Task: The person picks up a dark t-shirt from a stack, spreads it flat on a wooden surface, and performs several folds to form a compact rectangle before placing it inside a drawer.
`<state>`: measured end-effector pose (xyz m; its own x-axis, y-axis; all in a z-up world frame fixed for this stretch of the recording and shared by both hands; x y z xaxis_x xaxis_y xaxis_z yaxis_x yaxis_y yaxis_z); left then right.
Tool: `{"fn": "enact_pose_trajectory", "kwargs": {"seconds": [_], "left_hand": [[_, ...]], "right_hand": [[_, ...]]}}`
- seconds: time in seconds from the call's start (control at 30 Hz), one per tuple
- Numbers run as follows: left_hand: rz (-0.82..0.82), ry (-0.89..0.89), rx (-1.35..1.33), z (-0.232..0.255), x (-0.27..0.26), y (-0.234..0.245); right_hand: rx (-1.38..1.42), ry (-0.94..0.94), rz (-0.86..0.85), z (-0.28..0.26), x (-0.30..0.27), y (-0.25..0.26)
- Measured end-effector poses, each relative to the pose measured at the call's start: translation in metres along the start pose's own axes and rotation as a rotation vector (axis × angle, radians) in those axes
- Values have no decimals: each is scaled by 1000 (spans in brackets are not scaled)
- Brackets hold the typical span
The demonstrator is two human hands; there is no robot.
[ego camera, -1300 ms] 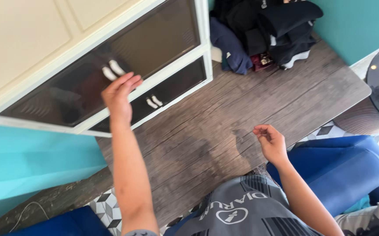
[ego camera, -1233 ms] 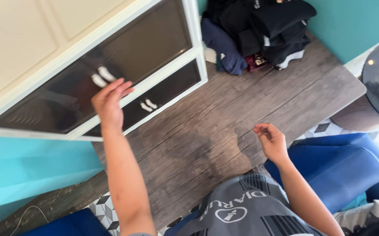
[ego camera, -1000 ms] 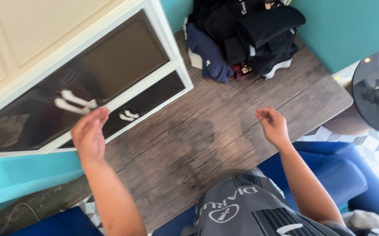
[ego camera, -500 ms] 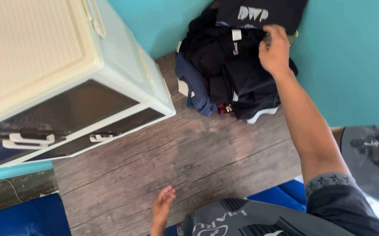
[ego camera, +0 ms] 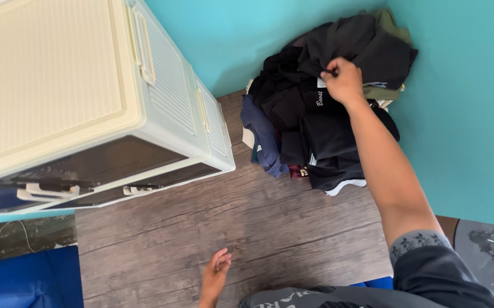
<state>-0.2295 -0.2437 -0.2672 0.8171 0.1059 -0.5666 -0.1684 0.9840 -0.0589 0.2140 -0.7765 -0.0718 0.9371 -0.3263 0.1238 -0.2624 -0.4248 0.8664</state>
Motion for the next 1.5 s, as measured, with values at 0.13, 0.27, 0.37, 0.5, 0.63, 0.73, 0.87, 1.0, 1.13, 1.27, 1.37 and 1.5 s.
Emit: {"fn": "enact_pose_trajectory", "kwargs": {"seconds": [0.13, 0.27, 0.37, 0.5, 0.63, 0.73, 0.87, 1.0, 1.13, 1.27, 1.37, 1.5], "left_hand": [[-105, 16, 71, -5, 10, -30], [-336, -55, 76, 35, 14, -97], [-515, 139, -152, 74, -4, -151], [-473, 118, -410, 117, -27, -159], [-372, 16, -741, 142, -54, -86], [-325, -22, -854, 129, -84, -45], [-253, -8, -917, 94, -112, -26], [-224, -4, -929, 90, -101, -9], [-189, 13, -897, 95, -77, 14], [-165, 57, -846, 81, -61, 38], [-142, 123, -786, 50, -46, 56], [-200, 112, -755, 18, -30, 74]], "right_hand": [[316, -87, -205, 12, -34, 15], [672, 406, 10, -31, -96, 88], [902, 458, -155, -60, -205, 128], [946, 1135, -854, -150, -384, 141], [705, 843, -955, -139, -474, 48], [680, 508, -925, -84, -520, -43], [1102, -365, -978, -17, -548, -143], [1329, -730, -758, 1, -512, -155], [1451, -812, -813, -16, -482, -132], [1461, -715, -748, -27, -477, -121], [1302, -663, -505, -6, -470, -139], [988, -582, -213, 11, -486, -134]]}}
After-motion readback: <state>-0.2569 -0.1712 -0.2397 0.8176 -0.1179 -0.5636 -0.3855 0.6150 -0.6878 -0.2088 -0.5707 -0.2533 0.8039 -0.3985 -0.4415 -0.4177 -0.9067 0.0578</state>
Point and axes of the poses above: each hand's wrist, its own x-axis towards the middle knuckle, its own y-axis out of the back of the hand, z = x × y, the point moved 7 cm from there along x, towards the middle knuckle, and after that the axes turned 15 degrees about -x, right-handed, at the moved point
